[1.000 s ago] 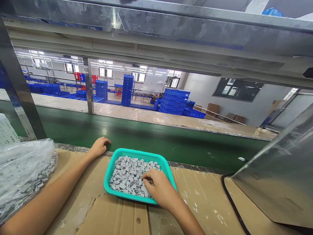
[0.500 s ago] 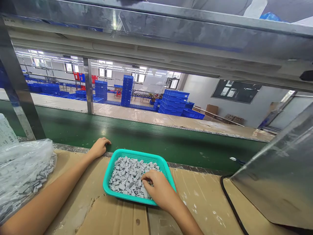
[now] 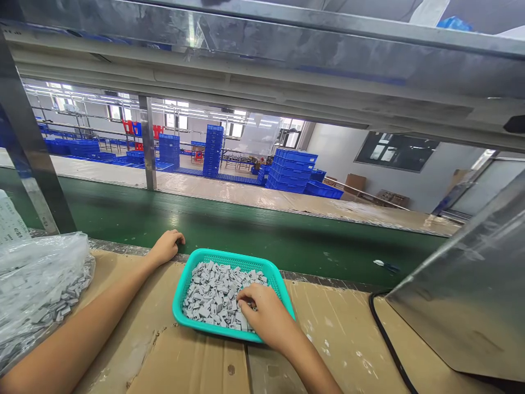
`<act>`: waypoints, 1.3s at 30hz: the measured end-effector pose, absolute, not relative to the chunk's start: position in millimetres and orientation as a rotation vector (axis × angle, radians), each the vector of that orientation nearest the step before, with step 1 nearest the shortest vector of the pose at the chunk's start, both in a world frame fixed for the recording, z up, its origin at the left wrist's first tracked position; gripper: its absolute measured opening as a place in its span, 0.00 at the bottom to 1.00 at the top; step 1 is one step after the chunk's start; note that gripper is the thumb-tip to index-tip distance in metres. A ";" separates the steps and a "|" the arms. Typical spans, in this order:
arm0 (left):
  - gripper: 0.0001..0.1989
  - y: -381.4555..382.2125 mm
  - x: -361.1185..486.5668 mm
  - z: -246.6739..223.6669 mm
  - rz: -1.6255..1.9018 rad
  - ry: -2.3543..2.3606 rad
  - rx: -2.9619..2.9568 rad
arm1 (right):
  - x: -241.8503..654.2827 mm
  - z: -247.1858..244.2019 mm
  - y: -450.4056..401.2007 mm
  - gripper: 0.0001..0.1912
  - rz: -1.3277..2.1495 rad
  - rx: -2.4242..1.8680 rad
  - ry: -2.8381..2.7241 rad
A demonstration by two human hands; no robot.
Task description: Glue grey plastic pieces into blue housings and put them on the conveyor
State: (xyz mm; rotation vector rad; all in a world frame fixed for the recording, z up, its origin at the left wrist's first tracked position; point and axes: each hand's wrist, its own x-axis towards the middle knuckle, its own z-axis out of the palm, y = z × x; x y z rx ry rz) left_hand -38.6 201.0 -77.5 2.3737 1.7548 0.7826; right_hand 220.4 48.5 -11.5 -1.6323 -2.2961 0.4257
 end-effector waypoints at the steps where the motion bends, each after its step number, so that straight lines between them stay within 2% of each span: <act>1: 0.17 201.0 -38.6 -77.3 0.782 1.754 2.375 | 220.5 -11.9 48.7 0.13 0.429 -1.631 -2.296; 39: 0.15 196.1 -39.0 -70.7 0.788 1.838 2.261 | 220.2 -13.1 48.6 0.13 0.403 -1.612 -2.297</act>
